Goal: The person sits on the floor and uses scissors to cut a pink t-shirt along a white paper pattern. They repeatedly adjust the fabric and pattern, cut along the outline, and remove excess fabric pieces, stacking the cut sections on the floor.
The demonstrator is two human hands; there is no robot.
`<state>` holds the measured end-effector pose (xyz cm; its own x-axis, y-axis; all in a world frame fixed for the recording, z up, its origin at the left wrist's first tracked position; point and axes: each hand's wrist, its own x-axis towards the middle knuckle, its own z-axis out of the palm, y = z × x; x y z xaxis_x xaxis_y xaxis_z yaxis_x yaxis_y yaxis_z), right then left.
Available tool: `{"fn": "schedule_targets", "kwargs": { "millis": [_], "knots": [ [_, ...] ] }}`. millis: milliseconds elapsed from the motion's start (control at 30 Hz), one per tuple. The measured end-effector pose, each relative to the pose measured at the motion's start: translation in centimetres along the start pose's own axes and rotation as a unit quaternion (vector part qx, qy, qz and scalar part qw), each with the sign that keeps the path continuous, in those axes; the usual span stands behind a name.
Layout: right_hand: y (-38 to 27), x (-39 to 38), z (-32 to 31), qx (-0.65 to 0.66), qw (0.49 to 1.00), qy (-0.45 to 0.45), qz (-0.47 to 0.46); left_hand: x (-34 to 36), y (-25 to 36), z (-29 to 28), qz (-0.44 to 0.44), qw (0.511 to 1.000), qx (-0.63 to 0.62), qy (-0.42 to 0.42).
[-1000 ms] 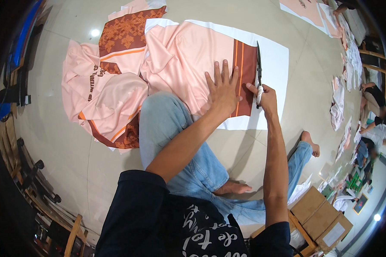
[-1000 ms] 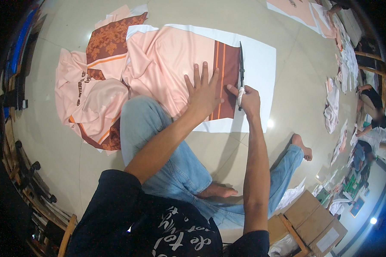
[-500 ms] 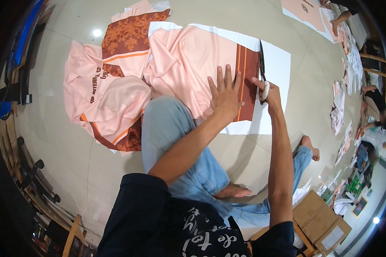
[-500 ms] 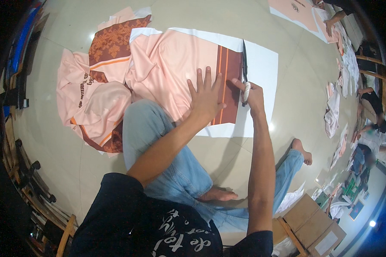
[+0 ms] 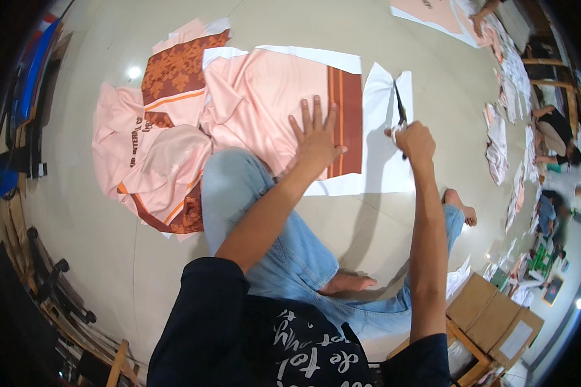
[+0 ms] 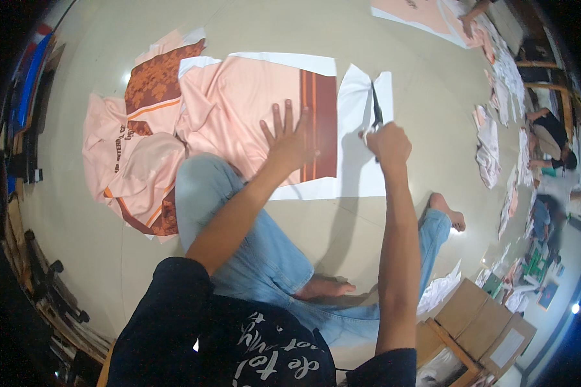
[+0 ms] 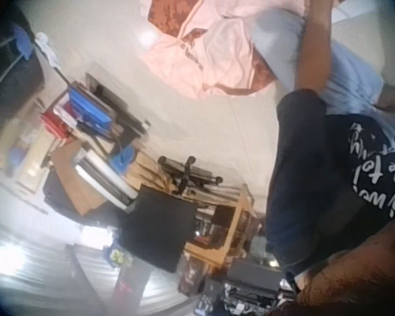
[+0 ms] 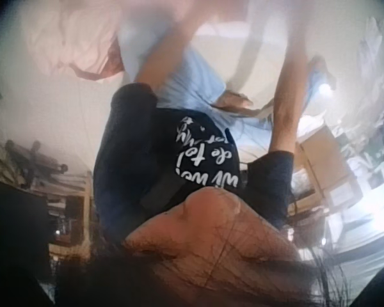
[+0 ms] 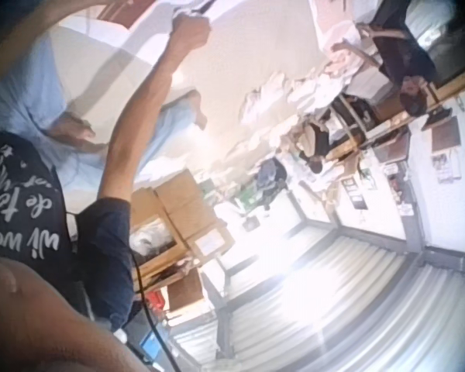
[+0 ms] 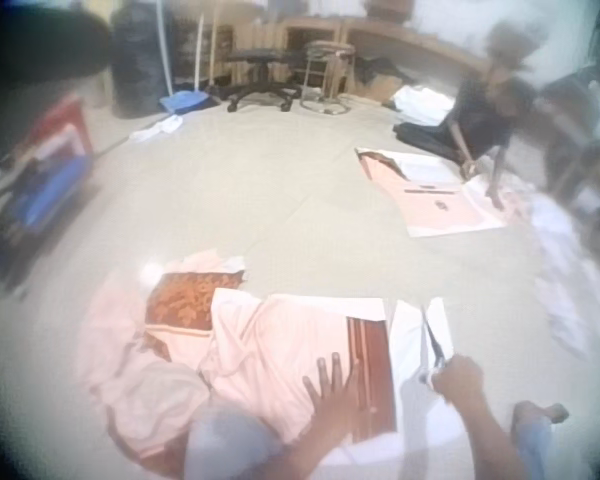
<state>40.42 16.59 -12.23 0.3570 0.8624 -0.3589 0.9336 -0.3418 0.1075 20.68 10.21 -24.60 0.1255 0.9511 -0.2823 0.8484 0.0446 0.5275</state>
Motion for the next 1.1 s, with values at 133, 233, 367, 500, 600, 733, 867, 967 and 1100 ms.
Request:
{"fn": "schedule_targets", "kwargs": {
  "millis": [133, 233, 367, 500, 600, 733, 867, 967, 1100],
  "knots": [
    [9.0, -8.0, 0.9, 0.006, 0.996, -0.076, 0.056, 0.2, -0.6, 0.4, 0.02, 0.999, -0.032, -0.02],
    [17.3, -15.5, 0.5, 0.186, 0.965, -0.174, 0.068, 0.1, -1.3, 1.0, 0.04, 0.999, -0.03, 0.018],
    [24.3, -24.2, 5.3, 0.402, 0.899, -0.124, 0.117, -1.2, -0.7, -0.1, 0.122, 0.986, -0.02, 0.109],
    [27.5, -27.6, 15.3, 0.436, 0.881, 0.053, 0.175, -3.8, 4.7, 0.2, 0.279, 0.959, -0.031, 0.031],
    [26.0, -26.9, 19.7, 0.445, 0.861, 0.11, 0.221, -8.3, 6.6, 3.8, 0.363, 0.931, 0.031, -0.028],
    [26.1, -26.7, 23.8, 0.426, 0.866, 0.145, 0.221, -12.4, 12.8, 6.7, 0.272, 0.955, 0.094, -0.073],
    [25.3, -25.8, 23.3, 0.426, 0.874, 0.14, 0.19, -10.3, 12.4, 14.1, 0.204, 0.951, 0.195, -0.128],
    [25.7, -26.1, 23.0, 0.414, 0.872, 0.145, 0.219, -11.3, 19.4, 9.2, 0.231, 0.878, 0.314, -0.279],
    [24.6, -25.8, 22.6, 0.403, 0.88, 0.143, 0.207, -13.2, 25.8, 7.1, 0.272, 0.892, 0.272, -0.237]
  ]
}}
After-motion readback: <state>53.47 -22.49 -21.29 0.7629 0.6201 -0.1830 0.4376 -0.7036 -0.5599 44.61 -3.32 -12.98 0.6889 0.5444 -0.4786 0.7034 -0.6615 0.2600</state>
